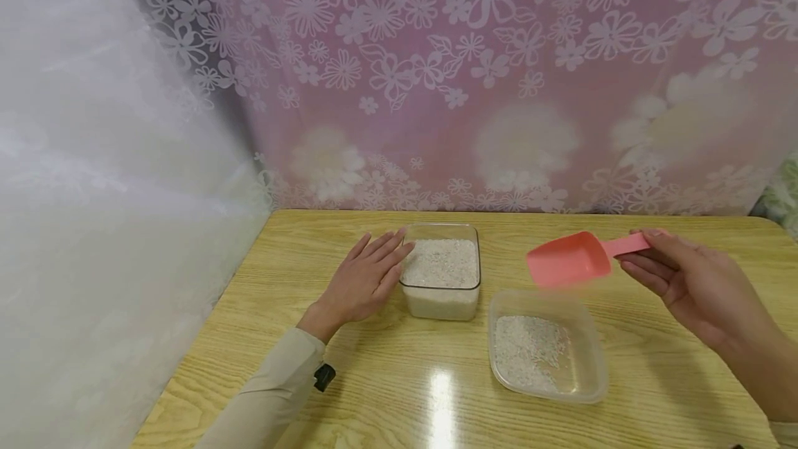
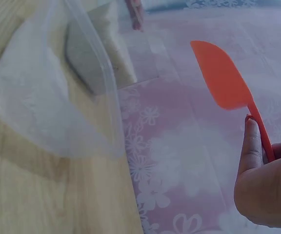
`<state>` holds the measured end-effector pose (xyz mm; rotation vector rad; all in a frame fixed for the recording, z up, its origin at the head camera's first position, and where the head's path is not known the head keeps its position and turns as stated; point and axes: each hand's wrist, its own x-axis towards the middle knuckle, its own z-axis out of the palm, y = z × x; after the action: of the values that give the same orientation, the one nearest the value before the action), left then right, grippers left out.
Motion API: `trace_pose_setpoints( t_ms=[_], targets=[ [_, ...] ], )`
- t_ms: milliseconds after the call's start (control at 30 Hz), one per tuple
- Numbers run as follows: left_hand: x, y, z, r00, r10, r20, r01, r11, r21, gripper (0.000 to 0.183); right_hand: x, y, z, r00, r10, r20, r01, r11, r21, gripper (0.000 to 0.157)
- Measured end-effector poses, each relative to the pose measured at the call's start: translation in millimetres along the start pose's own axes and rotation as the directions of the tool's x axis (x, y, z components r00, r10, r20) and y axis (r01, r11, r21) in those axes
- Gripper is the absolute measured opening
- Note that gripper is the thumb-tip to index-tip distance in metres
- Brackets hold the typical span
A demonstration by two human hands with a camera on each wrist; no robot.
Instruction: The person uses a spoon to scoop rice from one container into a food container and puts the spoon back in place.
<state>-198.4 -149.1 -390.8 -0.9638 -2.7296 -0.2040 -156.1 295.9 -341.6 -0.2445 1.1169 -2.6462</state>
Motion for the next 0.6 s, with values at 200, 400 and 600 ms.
trace_pose_setpoints(
  t_ms=[200, 400, 600],
  targets=[
    [0.7, 0.3, -0.4, 1.0, 0.009, 0.003, -0.009, 1.0, -0.005, 0.051, 19.4, -1.8, 11.8, 0.998, 0.019, -0.061, -0.014, 0.997, 0.078, 0.025],
    [0.4, -0.9, 0.0, 1.0, -0.001, 0.01, 0.001, 1.0, 0.001, 0.053, 39.7, 6.9, 27.4, 0.998, 0.056, -0.034, -0.052, 0.992, 0.113, 0.026],
    [-0.1, -2.4, 1.3, 1.0, 0.001, 0.01, -0.001, 1.0, 0.004, 0.053, 58.9, 25.4, 47.2, 0.996, 0.053, -0.07, -0.055, 0.998, -0.019, 0.02]
  ],
)
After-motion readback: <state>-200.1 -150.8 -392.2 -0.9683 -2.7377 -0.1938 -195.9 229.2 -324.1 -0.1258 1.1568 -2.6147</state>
